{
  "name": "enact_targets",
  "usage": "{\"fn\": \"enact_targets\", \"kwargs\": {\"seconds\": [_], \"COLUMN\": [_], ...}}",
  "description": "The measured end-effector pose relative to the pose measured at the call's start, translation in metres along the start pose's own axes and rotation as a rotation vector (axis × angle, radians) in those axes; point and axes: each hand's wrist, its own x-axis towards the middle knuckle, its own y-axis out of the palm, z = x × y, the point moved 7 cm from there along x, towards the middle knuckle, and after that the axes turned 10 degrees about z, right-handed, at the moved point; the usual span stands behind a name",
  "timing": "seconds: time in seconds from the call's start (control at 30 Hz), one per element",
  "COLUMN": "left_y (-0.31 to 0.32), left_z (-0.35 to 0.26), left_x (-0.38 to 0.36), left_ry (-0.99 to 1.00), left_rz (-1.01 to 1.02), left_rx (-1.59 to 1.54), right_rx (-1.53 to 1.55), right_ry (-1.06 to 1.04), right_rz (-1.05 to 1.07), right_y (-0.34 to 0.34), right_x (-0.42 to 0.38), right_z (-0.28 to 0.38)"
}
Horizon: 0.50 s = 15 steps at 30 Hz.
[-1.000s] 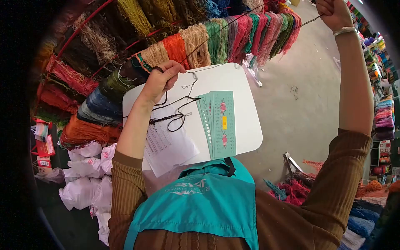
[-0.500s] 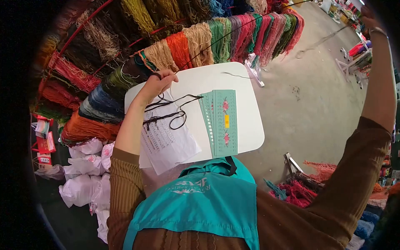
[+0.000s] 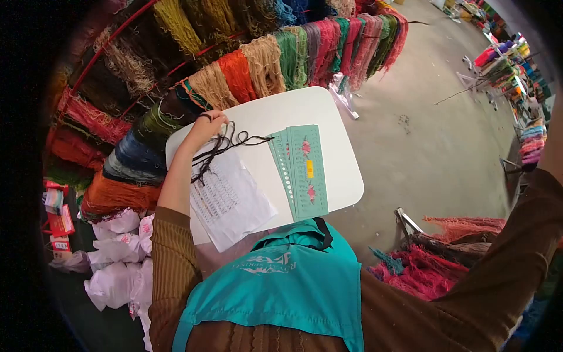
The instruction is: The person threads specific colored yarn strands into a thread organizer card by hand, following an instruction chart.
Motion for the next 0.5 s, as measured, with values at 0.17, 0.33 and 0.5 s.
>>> {"fn": "enact_targets", "kwargs": {"seconds": [0.17, 0.33, 0.5], "left_y": [-0.022, -0.015, -0.011], "left_z": [0.031, -0.017, -0.09], "left_x": [-0.004, -0.012, -0.021], "left_ry": [-0.007, 0.181, 0.391], "left_rz": [-0.055, -0.008, 0.062], "left_rx": [0.05, -0.52, -0.779], "right_rx": [-0.116, 0.007, 0.056], "right_ry": [0.104, 0.263, 0.285], "right_rz": [0.065, 0.056, 0.231], "right_y": [-0.065, -0.044, -0.01], "right_x": [-0.026, -0.119, -0.151], "right_z": [0.023, 0.037, 0.039]}}
